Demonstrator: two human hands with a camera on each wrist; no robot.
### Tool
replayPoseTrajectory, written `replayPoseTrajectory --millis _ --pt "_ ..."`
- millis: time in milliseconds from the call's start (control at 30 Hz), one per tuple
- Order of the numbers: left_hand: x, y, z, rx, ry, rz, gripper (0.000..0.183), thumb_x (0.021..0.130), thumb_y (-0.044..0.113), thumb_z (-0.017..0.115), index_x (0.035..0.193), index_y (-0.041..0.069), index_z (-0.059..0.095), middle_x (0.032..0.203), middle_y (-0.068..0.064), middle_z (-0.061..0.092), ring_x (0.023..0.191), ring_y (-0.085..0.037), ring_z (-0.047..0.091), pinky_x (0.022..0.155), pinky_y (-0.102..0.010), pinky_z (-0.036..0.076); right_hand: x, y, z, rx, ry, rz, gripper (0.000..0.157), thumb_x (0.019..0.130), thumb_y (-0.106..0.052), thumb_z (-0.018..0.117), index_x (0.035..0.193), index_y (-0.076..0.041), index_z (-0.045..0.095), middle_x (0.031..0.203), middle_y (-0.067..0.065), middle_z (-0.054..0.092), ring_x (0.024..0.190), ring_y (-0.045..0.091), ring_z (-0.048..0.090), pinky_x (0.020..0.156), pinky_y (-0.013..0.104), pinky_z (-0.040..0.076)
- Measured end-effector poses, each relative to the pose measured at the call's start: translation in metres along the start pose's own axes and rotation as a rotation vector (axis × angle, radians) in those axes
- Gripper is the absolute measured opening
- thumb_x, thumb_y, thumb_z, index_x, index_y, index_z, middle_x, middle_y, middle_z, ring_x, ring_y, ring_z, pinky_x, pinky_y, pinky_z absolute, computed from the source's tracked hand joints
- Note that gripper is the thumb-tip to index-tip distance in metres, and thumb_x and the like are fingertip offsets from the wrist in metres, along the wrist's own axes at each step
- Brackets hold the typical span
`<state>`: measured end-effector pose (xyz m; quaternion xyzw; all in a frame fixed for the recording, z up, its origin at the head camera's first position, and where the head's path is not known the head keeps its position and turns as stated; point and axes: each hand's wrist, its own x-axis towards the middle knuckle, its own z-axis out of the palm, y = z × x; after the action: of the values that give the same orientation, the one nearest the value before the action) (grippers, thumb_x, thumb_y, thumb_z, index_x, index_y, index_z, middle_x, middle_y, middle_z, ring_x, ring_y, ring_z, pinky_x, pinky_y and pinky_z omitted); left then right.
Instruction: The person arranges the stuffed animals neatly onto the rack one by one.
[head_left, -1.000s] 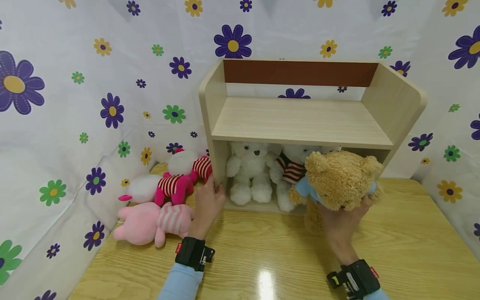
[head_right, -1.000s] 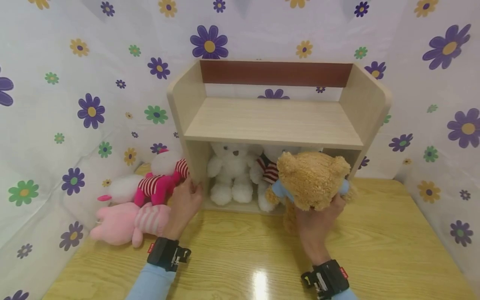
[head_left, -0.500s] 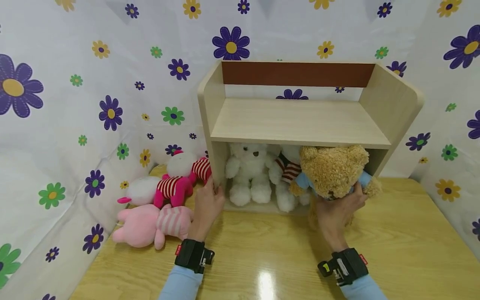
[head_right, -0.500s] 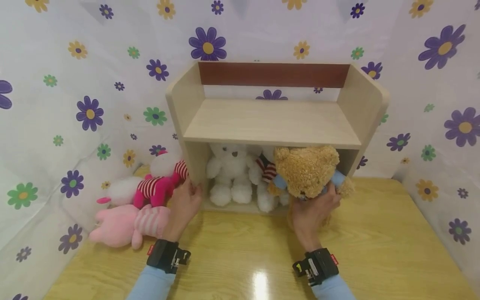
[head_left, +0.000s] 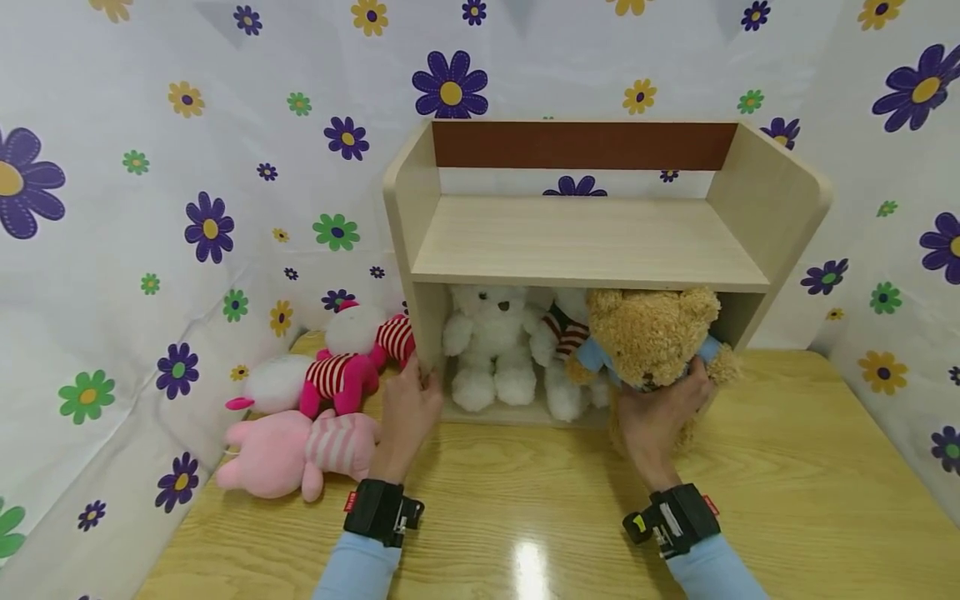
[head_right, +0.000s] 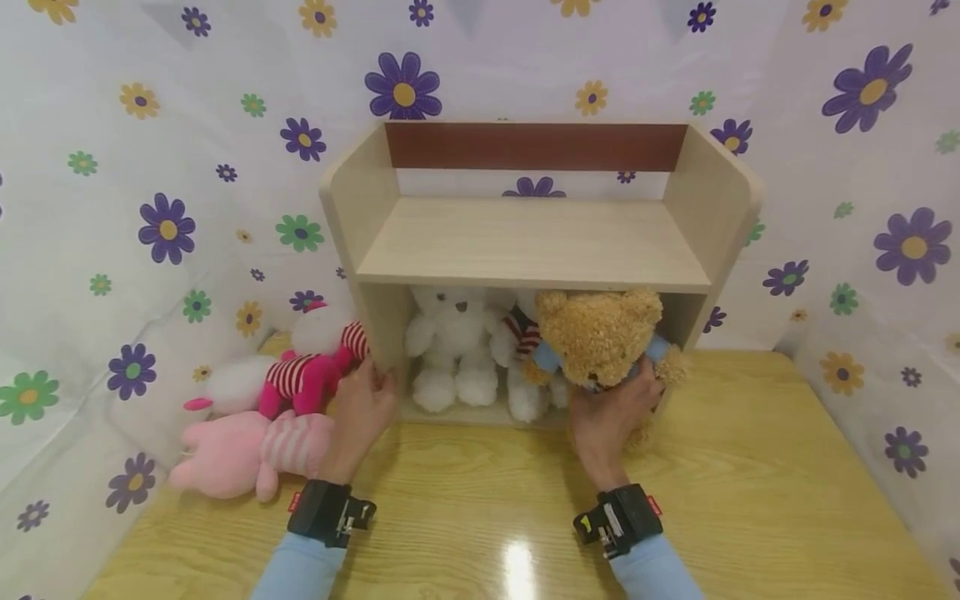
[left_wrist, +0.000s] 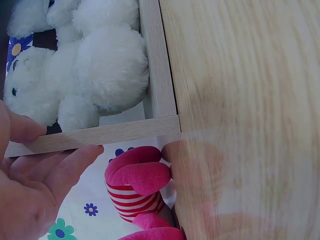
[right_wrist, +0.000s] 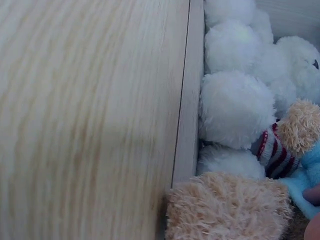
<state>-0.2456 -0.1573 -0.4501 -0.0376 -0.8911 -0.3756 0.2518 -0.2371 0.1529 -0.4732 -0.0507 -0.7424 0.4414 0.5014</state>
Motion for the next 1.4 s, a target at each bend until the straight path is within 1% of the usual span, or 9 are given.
replayPoseTrajectory --millis 200,400,600,733,867,1033,1167,1267,1400 --pt "0.000 0.000 0.002 0.003 -0.008 0.004 0.017 0.095 0.008 0.060 0.107 -0.004 0.062 0.065 -0.015 0.060 0.057 -0.022 0.050 0.052 -0.033 0.038 0.003 0.001 0.002 -0.065 0.064 0.017 0.075 0.080 -0.014 0.082 0.139 -0.001 0.037 0.122 0.035 0.048 0.106 0.046 0.036 0.097 0.050 0.027" --pt "0.001 -0.001 0.000 -0.001 0.001 -0.007 0.019 0.095 0.009 0.059 0.109 -0.004 0.063 0.065 -0.017 0.060 0.055 -0.023 0.049 0.051 -0.034 0.038 0.003 -0.002 0.005 -0.090 0.020 0.006 0.073 0.081 -0.016 0.084 0.136 -0.004 0.038 0.115 0.036 0.043 0.100 0.044 0.032 0.089 0.049 0.026" --pt "0.002 -0.003 -0.002 0.017 0.021 0.003 0.016 0.094 0.008 0.060 0.105 -0.004 0.063 0.068 -0.019 0.064 0.057 -0.026 0.054 0.052 -0.037 0.042 0.005 0.001 0.007 -0.103 -0.020 -0.016 0.071 0.081 -0.008 0.080 0.138 -0.004 0.037 0.116 0.035 0.044 0.101 0.046 0.033 0.095 0.055 0.026" --pt "0.002 -0.001 -0.002 0.009 0.000 -0.012 0.019 0.095 0.010 0.060 0.109 -0.003 0.063 0.067 -0.016 0.062 0.057 -0.021 0.049 0.052 -0.035 0.039 0.007 0.003 0.007 -0.036 -0.020 0.014 0.069 0.084 -0.002 0.074 0.141 0.002 0.036 0.124 0.037 0.043 0.110 0.046 0.038 0.098 0.053 0.030" --pt "0.002 -0.001 -0.001 0.006 -0.008 -0.014 0.019 0.095 0.009 0.060 0.110 -0.002 0.063 0.066 -0.015 0.062 0.056 -0.021 0.050 0.053 -0.035 0.041 0.006 0.000 0.004 0.138 0.003 0.095 0.064 0.087 0.004 0.068 0.140 0.008 0.032 0.135 0.035 0.040 0.119 0.038 0.046 0.099 0.049 0.036" --pt "0.002 -0.001 0.001 0.025 0.018 0.003 0.020 0.094 0.008 0.060 0.110 -0.002 0.063 0.067 -0.018 0.064 0.057 -0.027 0.055 0.053 -0.043 0.046 0.011 -0.006 0.005 0.257 0.054 0.218 0.061 0.090 -0.001 0.070 0.138 0.001 0.033 0.139 0.021 0.042 0.123 0.024 0.051 0.100 0.039 0.040" --pt "0.003 0.000 0.002 0.024 0.005 -0.003 0.020 0.094 0.010 0.060 0.110 -0.001 0.063 0.067 -0.017 0.064 0.058 -0.027 0.055 0.055 -0.042 0.046 0.017 -0.008 0.012 0.272 0.071 0.292 0.064 0.089 -0.006 0.073 0.139 -0.005 0.032 0.141 0.017 0.045 0.126 0.027 0.054 0.104 0.040 0.042" --pt "0.003 -0.001 0.003 0.019 0.010 -0.002 0.019 0.093 0.009 0.060 0.109 -0.002 0.063 0.066 -0.016 0.063 0.057 -0.025 0.053 0.053 -0.039 0.043 0.024 -0.006 0.016 0.230 -0.024 0.355 0.076 0.089 -0.009 0.075 0.147 -0.007 0.026 0.147 0.021 0.044 0.133 0.036 0.053 0.109 0.048 0.043" --pt "0.002 -0.002 0.004 0.012 0.025 0.009 0.017 0.092 0.007 0.060 0.106 -0.002 0.063 0.063 -0.016 0.061 0.054 -0.024 0.051 0.050 -0.035 0.039 0.035 0.000 0.012 0.158 -0.283 0.448 0.100 0.090 -0.018 0.078 0.160 -0.009 0.007 0.162 0.026 0.029 0.146 0.046 0.038 0.118 0.057 0.035"
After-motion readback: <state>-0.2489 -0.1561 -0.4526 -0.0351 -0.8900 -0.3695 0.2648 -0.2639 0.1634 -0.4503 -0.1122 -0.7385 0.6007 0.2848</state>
